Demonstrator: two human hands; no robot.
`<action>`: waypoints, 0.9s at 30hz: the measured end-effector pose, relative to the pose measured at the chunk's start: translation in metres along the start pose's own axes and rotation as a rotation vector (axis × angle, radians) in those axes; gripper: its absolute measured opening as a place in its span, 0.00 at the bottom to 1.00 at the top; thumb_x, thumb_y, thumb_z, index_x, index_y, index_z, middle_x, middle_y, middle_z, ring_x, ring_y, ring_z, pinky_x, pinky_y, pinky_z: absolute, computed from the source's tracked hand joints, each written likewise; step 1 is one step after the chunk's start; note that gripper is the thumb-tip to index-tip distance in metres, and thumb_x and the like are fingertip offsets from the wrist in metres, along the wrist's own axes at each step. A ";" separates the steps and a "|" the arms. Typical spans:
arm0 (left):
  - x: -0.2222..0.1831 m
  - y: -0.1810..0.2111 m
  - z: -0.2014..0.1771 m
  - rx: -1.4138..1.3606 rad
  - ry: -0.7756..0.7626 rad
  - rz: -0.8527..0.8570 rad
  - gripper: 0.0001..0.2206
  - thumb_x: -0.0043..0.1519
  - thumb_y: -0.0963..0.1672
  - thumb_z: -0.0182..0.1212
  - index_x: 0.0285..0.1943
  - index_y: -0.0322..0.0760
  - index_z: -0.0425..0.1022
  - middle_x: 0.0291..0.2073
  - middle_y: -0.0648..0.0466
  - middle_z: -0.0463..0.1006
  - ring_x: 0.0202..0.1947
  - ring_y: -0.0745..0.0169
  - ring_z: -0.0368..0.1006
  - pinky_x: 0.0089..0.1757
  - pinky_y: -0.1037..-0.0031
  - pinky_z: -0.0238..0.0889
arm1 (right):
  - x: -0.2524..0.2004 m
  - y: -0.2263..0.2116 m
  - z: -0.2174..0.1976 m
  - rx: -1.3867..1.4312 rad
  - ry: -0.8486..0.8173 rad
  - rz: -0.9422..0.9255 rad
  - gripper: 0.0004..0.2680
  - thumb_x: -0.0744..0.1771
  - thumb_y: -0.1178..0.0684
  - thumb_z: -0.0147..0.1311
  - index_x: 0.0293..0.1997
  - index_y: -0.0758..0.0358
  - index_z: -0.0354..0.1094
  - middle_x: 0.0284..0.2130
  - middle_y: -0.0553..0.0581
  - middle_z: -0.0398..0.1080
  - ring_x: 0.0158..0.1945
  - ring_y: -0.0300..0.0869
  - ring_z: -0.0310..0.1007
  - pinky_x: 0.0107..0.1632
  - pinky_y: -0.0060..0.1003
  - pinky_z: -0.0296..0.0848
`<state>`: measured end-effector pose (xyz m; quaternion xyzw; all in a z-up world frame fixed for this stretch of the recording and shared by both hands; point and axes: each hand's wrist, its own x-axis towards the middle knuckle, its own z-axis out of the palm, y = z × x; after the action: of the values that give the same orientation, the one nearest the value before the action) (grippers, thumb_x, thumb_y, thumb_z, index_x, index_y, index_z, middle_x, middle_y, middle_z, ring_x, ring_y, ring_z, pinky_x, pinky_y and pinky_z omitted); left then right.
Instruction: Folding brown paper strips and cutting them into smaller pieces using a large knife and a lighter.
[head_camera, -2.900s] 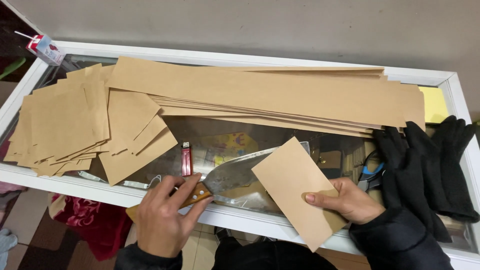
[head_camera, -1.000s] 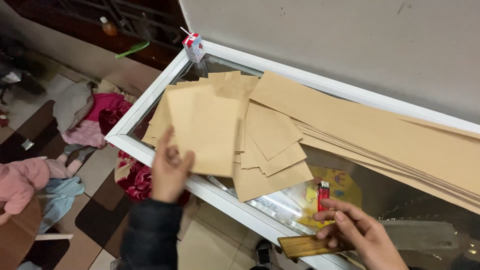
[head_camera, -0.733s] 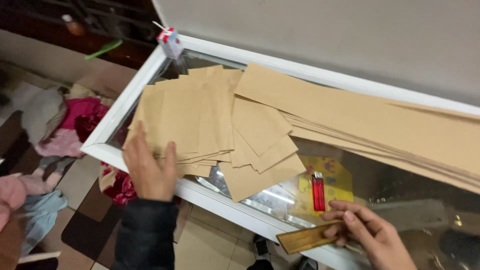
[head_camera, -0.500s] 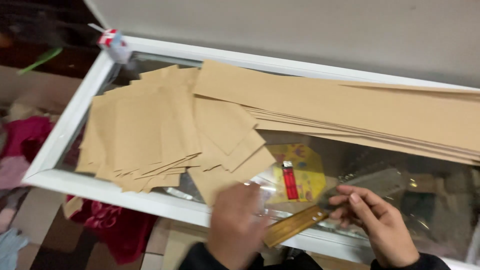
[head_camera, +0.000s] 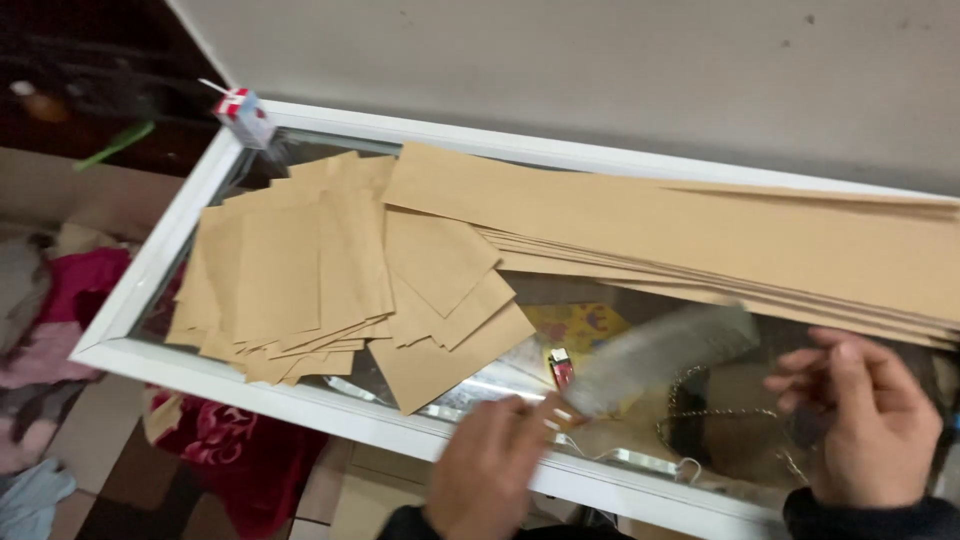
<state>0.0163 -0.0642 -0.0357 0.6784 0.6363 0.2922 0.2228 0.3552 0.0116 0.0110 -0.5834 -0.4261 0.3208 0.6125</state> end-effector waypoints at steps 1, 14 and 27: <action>0.003 -0.013 -0.020 0.009 0.015 -0.008 0.20 0.73 0.53 0.63 0.69 0.45 0.80 0.49 0.51 0.83 0.48 0.47 0.76 0.44 0.54 0.70 | 0.012 -0.003 0.010 0.011 -0.015 -0.003 0.08 0.84 0.51 0.49 0.66 0.66 0.71 0.44 0.64 0.77 0.37 0.47 0.80 0.39 0.31 0.75; 0.028 -0.144 -0.094 0.532 0.554 -0.403 0.24 0.74 0.49 0.61 0.80 0.40 0.76 0.53 0.42 0.73 0.55 0.37 0.73 0.44 0.47 0.75 | 0.126 0.074 0.126 -1.319 -0.513 -0.869 0.22 0.71 0.35 0.54 0.75 0.47 0.65 0.70 0.59 0.72 0.64 0.64 0.75 0.55 0.59 0.82; 0.062 -0.062 -0.078 0.531 0.725 0.044 0.18 0.72 0.49 0.63 0.69 0.42 0.82 0.64 0.46 0.79 0.67 0.41 0.71 0.61 0.48 0.63 | 0.129 0.066 0.116 -1.246 -0.416 -1.090 0.07 0.75 0.42 0.55 0.46 0.46 0.76 0.41 0.43 0.82 0.37 0.51 0.84 0.24 0.49 0.70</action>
<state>-0.0813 -0.0021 -0.0135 0.5790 0.7117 0.3423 -0.2026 0.3137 0.1851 -0.0407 -0.4563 -0.8499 -0.2111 0.1578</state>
